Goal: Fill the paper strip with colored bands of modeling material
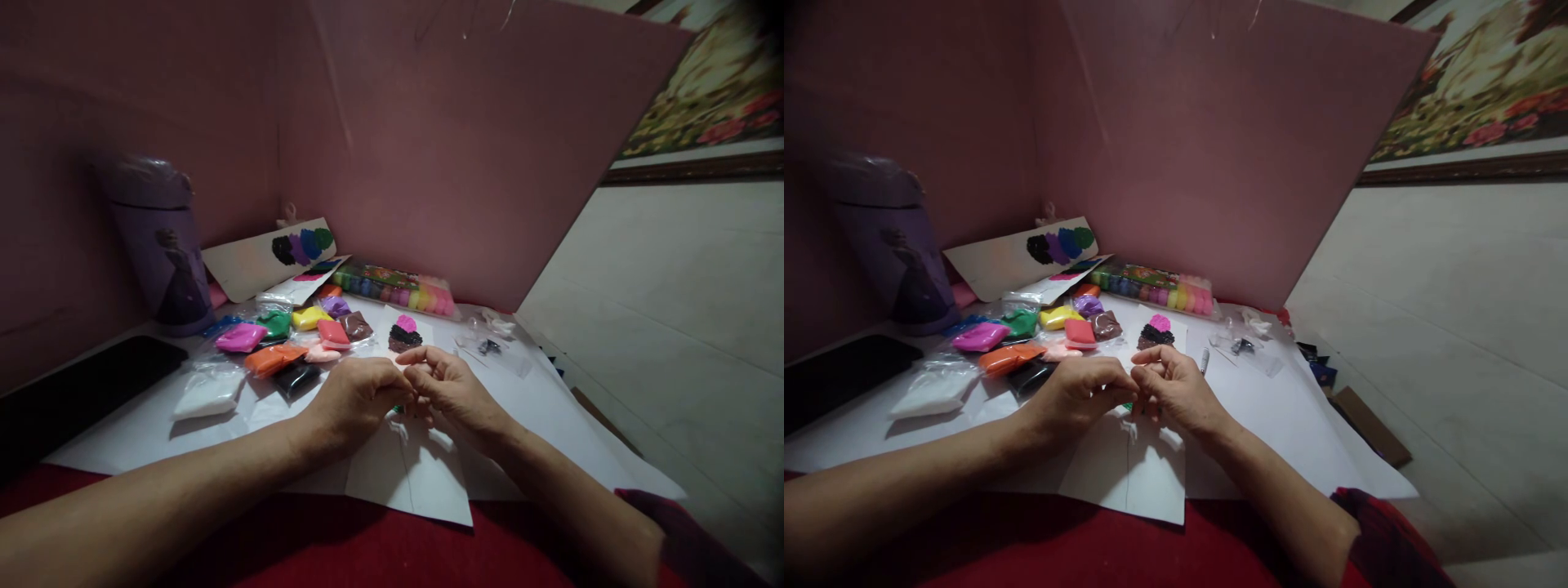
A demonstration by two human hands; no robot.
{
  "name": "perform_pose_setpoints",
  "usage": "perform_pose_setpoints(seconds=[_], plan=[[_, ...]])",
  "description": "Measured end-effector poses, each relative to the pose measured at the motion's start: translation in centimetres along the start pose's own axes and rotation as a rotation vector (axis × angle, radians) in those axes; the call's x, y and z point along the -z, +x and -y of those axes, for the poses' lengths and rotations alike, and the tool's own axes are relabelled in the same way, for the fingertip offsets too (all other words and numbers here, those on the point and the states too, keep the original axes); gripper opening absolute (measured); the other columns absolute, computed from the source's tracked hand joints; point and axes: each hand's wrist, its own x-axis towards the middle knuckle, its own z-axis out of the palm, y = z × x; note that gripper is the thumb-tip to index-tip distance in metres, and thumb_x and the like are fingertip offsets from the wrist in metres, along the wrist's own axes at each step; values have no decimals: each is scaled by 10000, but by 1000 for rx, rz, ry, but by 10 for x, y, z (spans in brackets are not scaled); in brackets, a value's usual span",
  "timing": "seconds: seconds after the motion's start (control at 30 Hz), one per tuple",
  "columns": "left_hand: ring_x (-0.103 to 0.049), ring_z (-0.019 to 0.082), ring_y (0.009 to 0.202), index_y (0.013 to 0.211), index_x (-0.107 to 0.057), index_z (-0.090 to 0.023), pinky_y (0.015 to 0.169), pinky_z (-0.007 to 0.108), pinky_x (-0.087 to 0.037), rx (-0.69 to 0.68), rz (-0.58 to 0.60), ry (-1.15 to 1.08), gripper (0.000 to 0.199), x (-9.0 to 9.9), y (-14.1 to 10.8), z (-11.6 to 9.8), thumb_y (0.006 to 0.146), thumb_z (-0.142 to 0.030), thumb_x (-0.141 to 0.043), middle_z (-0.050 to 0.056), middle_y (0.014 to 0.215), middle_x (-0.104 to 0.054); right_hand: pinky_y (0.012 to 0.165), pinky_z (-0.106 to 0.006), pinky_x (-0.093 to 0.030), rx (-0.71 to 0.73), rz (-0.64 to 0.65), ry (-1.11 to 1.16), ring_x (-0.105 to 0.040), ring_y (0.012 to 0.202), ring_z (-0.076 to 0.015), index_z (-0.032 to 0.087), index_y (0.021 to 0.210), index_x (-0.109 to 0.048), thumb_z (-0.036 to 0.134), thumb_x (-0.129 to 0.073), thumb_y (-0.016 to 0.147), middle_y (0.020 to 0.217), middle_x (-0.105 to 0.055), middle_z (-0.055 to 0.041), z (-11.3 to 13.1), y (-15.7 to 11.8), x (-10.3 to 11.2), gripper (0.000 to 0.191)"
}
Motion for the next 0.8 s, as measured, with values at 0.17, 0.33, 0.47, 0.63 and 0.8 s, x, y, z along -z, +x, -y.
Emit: perform_pose_setpoints(seconds=[0.17,0.33,0.47,0.63,0.8], plan=[[-593,95,613,703,-663,-158,597,211,-441,28,-26,11,142,0,0,-2,797,-113,-567,8,696,-690,376,-182,-350,-19,-10,-6,-472,391,-63,166,947,-537,433,-667,764,525,-570,41,2,-1,-2,349],[-530,82,563,701,-630,-140,547,201,-388,88,-76,96,97,1,0,1,788,-139,-585,-5,644,-650,375,-170,-322,-37,32,-28,-486,402,-68,167,886,-553,451,-631,793,523,-582,25,3,-1,-1,309],[-469,60,528,670,-576,-140,513,181,-338,120,-47,88,108,1,0,1,772,-150,-608,-42,590,-589,367,-163,-292,-39,54,-53,-471,381,-58,168,799,-541,449,-608,814,517,-572,32,5,-3,-2,289],[-433,58,523,649,-537,-142,514,193,-311,152,-33,126,138,2,-1,1,763,-166,-612,-51,574,-548,376,-157,-320,-29,57,-80,-522,408,-61,165,778,-536,439,-616,811,542,-570,35,6,-3,-3,287],[-428,69,529,667,-521,-148,506,206,-303,173,-42,154,140,2,-1,2,760,-209,-607,-35,596,-552,367,-153,-330,-19,64,-105,-549,421,-60,167,766,-527,429,-626,804,583,-587,28,7,-4,-3,282]])
